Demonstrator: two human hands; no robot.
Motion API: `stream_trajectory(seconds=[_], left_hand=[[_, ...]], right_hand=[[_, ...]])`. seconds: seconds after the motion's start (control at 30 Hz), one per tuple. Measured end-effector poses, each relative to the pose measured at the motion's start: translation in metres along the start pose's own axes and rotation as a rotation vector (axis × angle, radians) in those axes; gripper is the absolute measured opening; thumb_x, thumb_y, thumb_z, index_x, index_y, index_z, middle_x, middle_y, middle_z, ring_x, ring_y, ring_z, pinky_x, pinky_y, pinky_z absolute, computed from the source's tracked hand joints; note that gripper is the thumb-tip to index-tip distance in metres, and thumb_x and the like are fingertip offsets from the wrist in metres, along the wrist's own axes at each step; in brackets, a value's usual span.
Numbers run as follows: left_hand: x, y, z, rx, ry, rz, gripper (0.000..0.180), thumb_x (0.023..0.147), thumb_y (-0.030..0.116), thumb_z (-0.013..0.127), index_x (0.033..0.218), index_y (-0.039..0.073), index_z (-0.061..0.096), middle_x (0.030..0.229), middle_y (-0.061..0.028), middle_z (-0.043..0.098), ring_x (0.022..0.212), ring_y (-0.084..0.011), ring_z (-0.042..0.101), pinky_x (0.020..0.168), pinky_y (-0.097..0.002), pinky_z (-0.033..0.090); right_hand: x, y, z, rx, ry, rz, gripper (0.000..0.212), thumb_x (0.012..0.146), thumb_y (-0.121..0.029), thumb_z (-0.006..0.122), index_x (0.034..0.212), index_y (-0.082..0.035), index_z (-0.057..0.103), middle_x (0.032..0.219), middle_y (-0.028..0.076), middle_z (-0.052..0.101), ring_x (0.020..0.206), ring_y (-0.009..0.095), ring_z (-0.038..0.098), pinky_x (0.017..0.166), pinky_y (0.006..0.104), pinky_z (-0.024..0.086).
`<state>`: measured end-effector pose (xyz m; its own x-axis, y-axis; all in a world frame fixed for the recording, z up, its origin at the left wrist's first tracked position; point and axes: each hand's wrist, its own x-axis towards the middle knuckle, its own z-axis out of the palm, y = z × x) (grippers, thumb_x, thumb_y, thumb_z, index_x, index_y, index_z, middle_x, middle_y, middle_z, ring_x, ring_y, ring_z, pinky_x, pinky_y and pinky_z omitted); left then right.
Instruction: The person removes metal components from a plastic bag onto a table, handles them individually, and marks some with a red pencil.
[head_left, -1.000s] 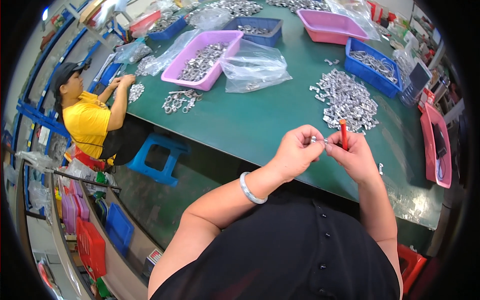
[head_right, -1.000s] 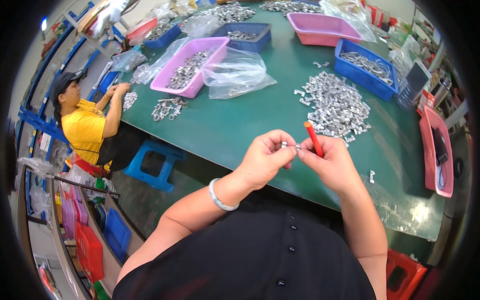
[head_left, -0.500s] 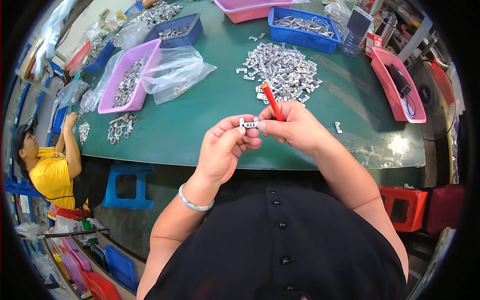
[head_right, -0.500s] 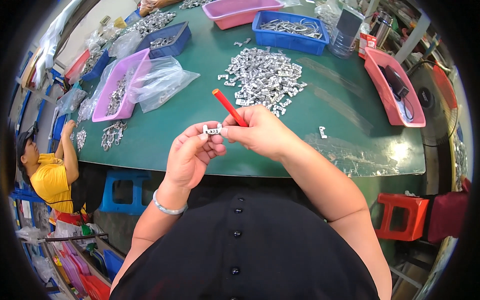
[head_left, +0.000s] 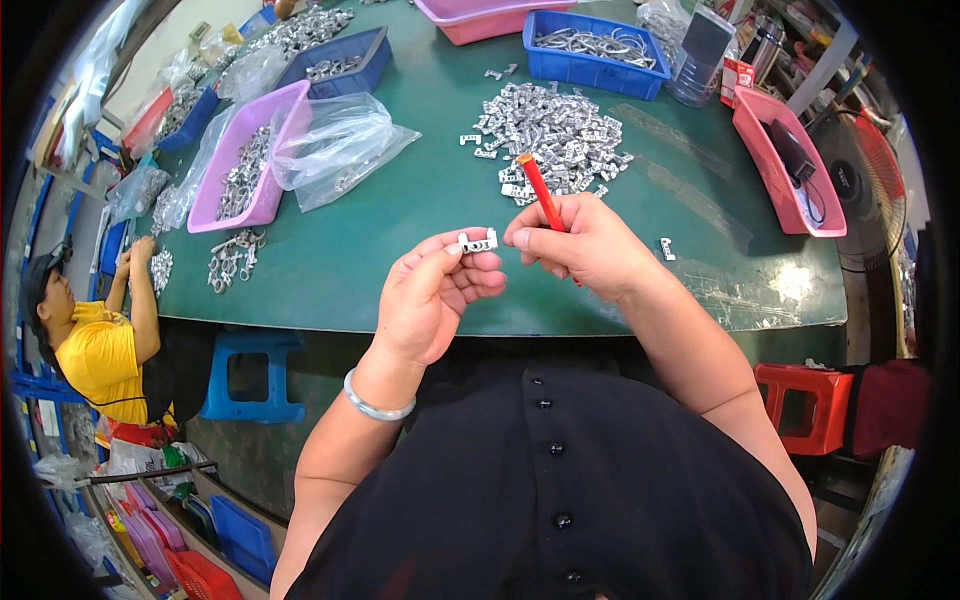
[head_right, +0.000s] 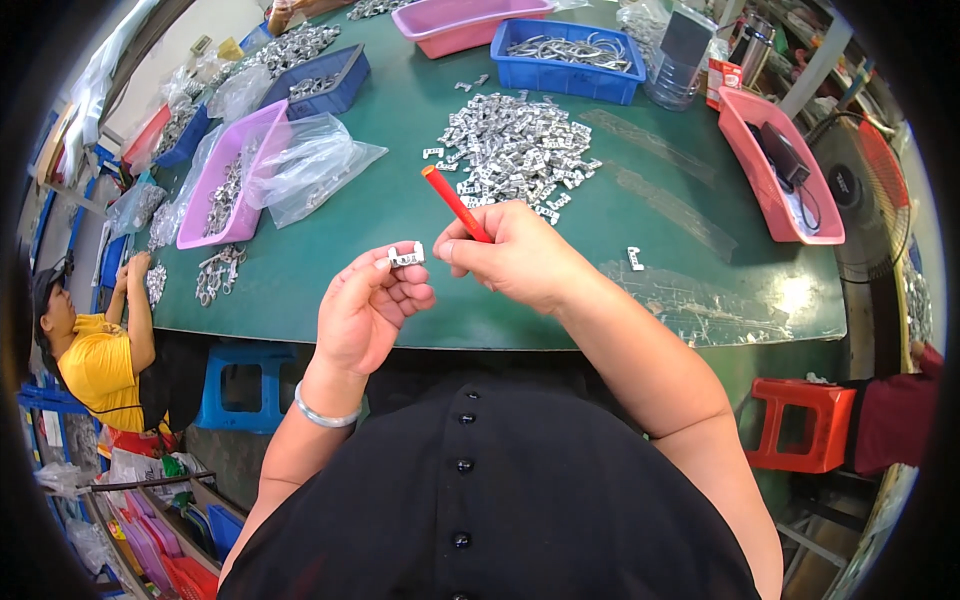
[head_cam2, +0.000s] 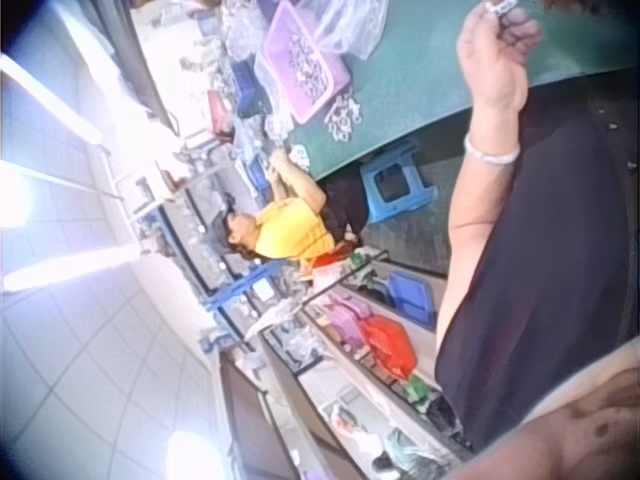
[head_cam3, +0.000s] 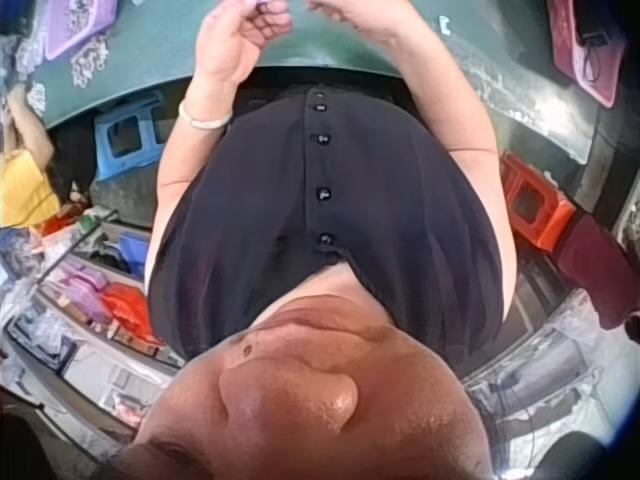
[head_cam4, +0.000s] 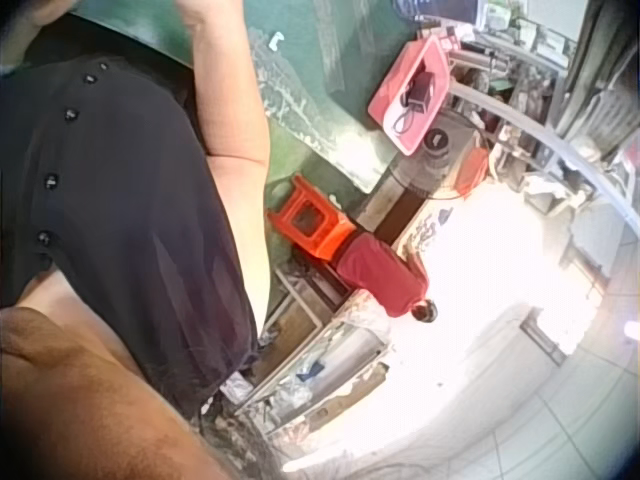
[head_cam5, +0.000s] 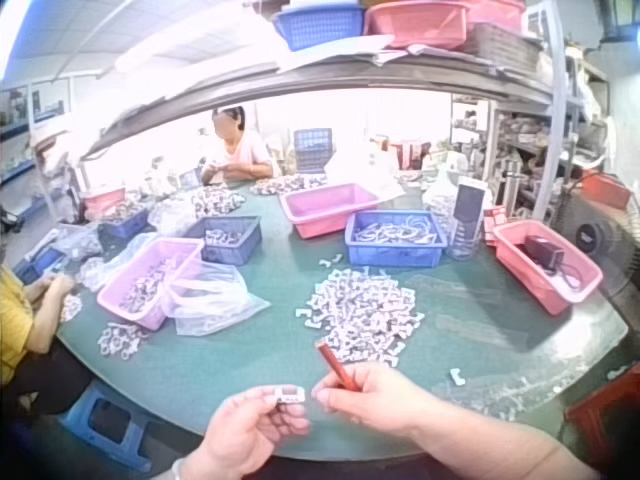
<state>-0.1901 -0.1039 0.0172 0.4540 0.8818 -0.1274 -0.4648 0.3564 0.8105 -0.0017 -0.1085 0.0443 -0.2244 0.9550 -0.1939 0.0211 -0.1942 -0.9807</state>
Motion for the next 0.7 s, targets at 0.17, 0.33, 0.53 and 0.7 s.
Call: stream_trajectory(seconds=[0.17, 0.33, 0.53, 0.7], left_hand=[[0.003, -0.003, -0.012, -0.081, -0.002, -0.019, 0.033, 0.089, 0.022, 0.036, 0.104, -0.004, 0.051, 0.085, -0.0122, 0.060, 0.075, -0.0207, 0.059, 0.073, -0.0341, 0.048], [0.005, -0.002, -0.015, -0.129, -0.016, -0.042, 0.038, 0.090, 0.029, 0.034, 0.104, -0.003, 0.051, 0.087, -0.0125, 0.059, 0.077, -0.0207, 0.058, 0.076, -0.0346, 0.047], [0.007, -0.002, -0.018, -0.143, 0.007, -0.050, 0.040, 0.090, 0.032, 0.035, 0.102, -0.003, 0.051, 0.085, -0.0119, 0.058, 0.075, -0.0200, 0.057, 0.075, -0.0343, 0.046], [0.007, -0.003, -0.018, -0.136, 0.027, -0.060, 0.040, 0.090, 0.032, 0.035, 0.101, -0.003, 0.051, 0.084, -0.0116, 0.058, 0.074, -0.0196, 0.056, 0.074, -0.0341, 0.046]], right_hand=[[-0.003, 0.000, -0.006, -0.010, -0.001, -0.006, 0.014, 0.077, -0.015, 0.059, 0.083, -0.003, 0.061, 0.064, 0.000, 0.055, 0.050, 0.004, 0.044, 0.044, 0.0174, 0.033], [-0.004, 0.002, -0.010, -0.015, 0.011, -0.021, 0.015, 0.078, -0.015, 0.058, 0.084, -0.002, 0.061, 0.064, 0.000, 0.055, 0.049, 0.003, 0.043, 0.044, 0.0172, 0.033], [-0.004, 0.001, -0.011, -0.003, 0.017, -0.013, 0.014, 0.078, -0.014, 0.058, 0.084, -0.002, 0.060, 0.064, 0.000, 0.054, 0.048, 0.003, 0.042, 0.044, 0.0171, 0.033], [-0.005, 0.001, -0.011, 0.020, 0.029, -0.003, 0.012, 0.075, -0.014, 0.060, 0.079, -0.003, 0.060, 0.063, -0.001, 0.054, 0.049, 0.003, 0.042, 0.044, 0.0180, 0.033]])
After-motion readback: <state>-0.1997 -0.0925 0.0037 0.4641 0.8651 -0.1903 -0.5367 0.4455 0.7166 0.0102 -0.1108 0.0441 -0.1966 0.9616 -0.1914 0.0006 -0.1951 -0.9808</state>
